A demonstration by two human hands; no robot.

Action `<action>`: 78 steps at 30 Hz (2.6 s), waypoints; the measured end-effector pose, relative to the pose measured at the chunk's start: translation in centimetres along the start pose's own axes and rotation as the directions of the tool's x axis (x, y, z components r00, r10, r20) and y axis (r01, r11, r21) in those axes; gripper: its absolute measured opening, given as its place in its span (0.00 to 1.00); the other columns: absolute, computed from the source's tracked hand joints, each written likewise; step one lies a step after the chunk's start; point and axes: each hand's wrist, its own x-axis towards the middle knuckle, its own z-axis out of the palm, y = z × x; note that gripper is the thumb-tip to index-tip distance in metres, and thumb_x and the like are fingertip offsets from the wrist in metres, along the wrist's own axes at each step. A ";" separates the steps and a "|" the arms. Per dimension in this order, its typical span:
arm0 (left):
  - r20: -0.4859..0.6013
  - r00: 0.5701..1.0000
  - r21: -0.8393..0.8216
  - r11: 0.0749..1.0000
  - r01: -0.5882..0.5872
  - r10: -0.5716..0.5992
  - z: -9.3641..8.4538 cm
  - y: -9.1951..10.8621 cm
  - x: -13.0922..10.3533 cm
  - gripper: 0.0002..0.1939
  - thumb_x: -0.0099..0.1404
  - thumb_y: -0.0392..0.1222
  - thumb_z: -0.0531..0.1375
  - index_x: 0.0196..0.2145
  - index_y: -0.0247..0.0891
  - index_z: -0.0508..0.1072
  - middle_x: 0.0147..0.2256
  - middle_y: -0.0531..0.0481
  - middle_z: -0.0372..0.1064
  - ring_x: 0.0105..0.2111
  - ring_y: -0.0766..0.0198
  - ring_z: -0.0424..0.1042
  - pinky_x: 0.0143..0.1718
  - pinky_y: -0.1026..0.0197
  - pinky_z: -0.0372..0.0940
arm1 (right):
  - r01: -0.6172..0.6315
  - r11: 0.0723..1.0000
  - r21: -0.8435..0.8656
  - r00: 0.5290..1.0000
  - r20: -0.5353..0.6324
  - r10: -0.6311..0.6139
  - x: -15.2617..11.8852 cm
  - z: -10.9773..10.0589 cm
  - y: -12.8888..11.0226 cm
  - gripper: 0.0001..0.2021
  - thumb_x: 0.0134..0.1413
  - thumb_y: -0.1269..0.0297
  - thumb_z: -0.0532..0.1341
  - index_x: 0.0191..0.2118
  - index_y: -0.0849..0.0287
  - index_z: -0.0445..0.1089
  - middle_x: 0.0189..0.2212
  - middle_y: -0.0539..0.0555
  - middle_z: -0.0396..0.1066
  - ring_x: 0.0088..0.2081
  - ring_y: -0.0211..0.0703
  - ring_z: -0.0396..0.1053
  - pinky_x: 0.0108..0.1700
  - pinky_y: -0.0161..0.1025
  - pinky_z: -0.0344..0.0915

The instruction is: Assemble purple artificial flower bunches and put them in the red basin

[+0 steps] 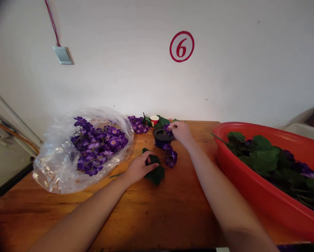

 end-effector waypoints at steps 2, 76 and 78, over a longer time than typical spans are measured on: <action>0.009 1.000 0.007 1.000 -0.004 0.004 -0.1 0.0 0.0 0.21 0.61 0.53 0.62 0.48 0.42 0.69 0.29 0.53 0.65 0.31 0.63 0.65 0.30 0.63 0.57 | -0.005 1.000 -0.017 1.000 0.030 0.006 0.5 0.4 0.5 0.07 0.48 0.67 0.61 0.25 0.57 0.76 0.25 0.51 0.76 0.29 0.43 0.70 0.36 0.40 0.65; 0.127 0.981 -0.305 0.936 0.178 -0.146 0.0 0.0 0.9 0.12 0.59 0.47 0.62 0.27 0.36 0.69 0.24 0.55 0.62 0.25 0.69 0.60 0.25 0.66 0.54 | -0.408 0.680 0.609 0.907 0.189 0.375 -12.2 1.8 1.4 0.16 0.41 0.49 0.64 0.27 0.57 0.67 0.22 0.50 0.66 0.23 0.36 0.59 0.27 0.36 0.55; 0.133 0.981 -0.299 0.938 0.178 -0.144 -0.1 0.0 0.9 0.11 0.59 0.47 0.62 0.27 0.36 0.69 0.24 0.55 0.62 0.25 0.69 0.60 0.25 0.66 0.54 | -0.411 0.663 0.625 0.904 0.188 0.383 -12.2 1.8 1.4 0.15 0.40 0.50 0.64 0.27 0.57 0.67 0.22 0.50 0.65 0.22 0.35 0.58 0.26 0.36 0.55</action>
